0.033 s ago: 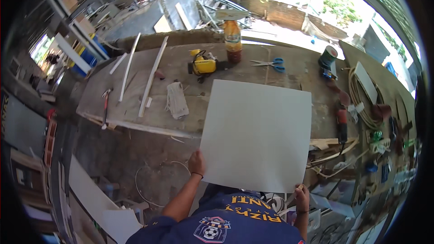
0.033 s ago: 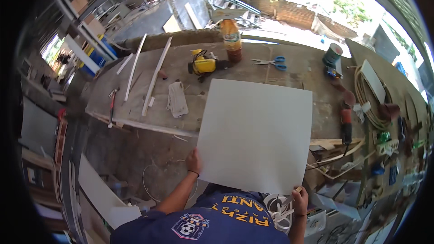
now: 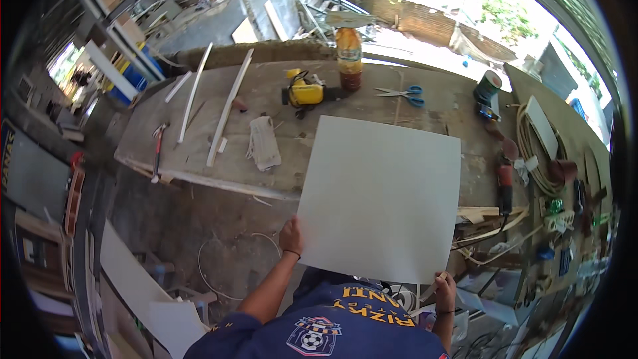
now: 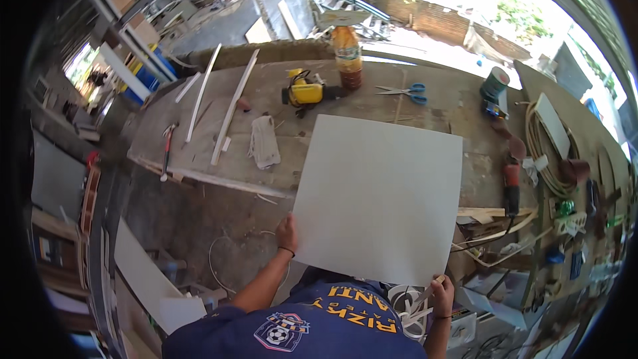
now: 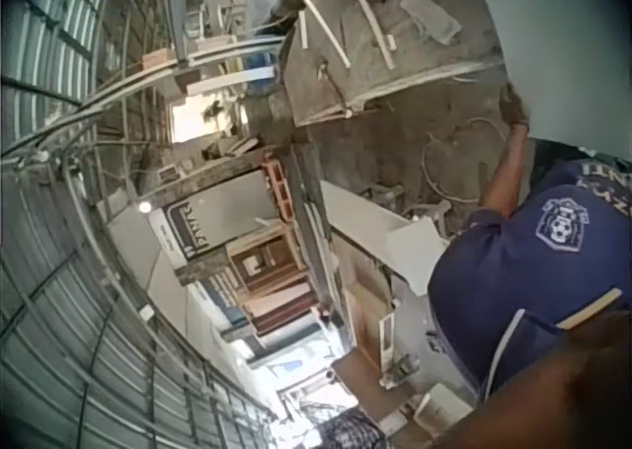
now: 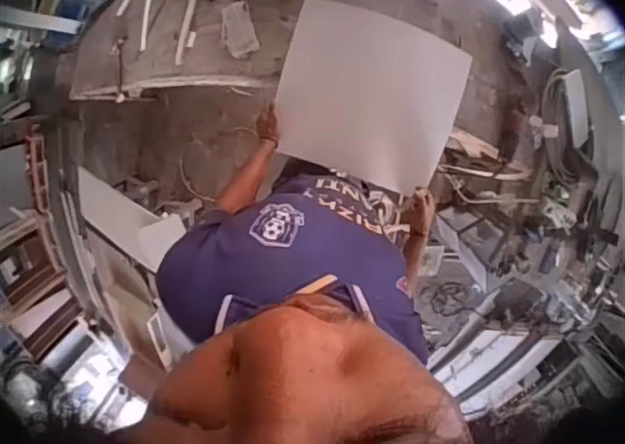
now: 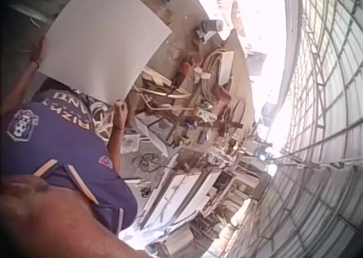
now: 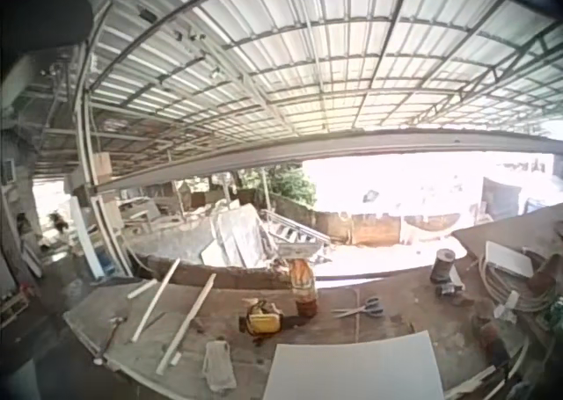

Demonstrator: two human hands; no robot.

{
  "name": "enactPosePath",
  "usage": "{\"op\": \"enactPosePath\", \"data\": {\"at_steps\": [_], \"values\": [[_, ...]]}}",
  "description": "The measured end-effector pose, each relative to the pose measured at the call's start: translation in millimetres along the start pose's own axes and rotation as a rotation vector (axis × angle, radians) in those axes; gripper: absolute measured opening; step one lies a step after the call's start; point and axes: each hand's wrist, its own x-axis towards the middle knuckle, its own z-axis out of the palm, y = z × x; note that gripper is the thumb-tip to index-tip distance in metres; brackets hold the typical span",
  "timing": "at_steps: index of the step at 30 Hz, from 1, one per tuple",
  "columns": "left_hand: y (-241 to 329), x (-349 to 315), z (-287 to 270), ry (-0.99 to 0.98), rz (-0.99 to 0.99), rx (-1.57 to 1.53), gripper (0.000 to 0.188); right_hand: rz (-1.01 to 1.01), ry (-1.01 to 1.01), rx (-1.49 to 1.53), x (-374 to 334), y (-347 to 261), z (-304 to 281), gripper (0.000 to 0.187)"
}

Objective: The person applies a wooden strip to the edge of a white board and uses a wooden block to press it firmly into place.

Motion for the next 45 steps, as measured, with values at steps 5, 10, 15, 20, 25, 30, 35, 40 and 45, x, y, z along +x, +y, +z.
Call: {"op": "enactPosePath", "data": {"at_steps": [5, 10, 15, 20, 25, 30, 35, 40, 45], "values": [[-1, 2, 7, -0.051, -0.174, 0.073, 0.064, 0.018, -0.013, -0.042, 20, -19, 2, 0.033], [8, 19, 5, -0.068, -0.168, 0.113, 0.062, 0.026, 0.000, 0.027, 41, -25, 9, 0.032], [-11, 55, 21, -0.082, -0.065, 0.069, 0.059, 0.024, -0.144, -0.044, 69, -35, 12, 0.040], [4, 62, 24, -0.061, -0.066, 0.147, 0.054, -0.018, -0.087, -0.062, 84, -37, 23, 0.030], [-20, 89, 23, -0.115, 0.013, 0.133, 0.052, -0.026, -0.152, -0.103, 83, -46, 34, 0.029], [-17, 99, 35, -0.191, 0.044, 0.160, 0.051, 0.050, -0.073, 0.016, 91, -40, 28, 0.032], [-35, 66, -4, -0.300, -0.039, -0.231, 0.035, 0.022, -0.061, -0.113, 104, -48, 18, 0.033], [-45, 21, -34, -0.551, -0.484, -0.672, 0.037, -0.055, 0.098, 0.343, 147, -78, -27, 0.032], [-61, 1, -17, -0.486, -0.635, -0.970, 0.038, -0.020, 0.233, 0.749, 244, -92, -40, 0.056]]}}
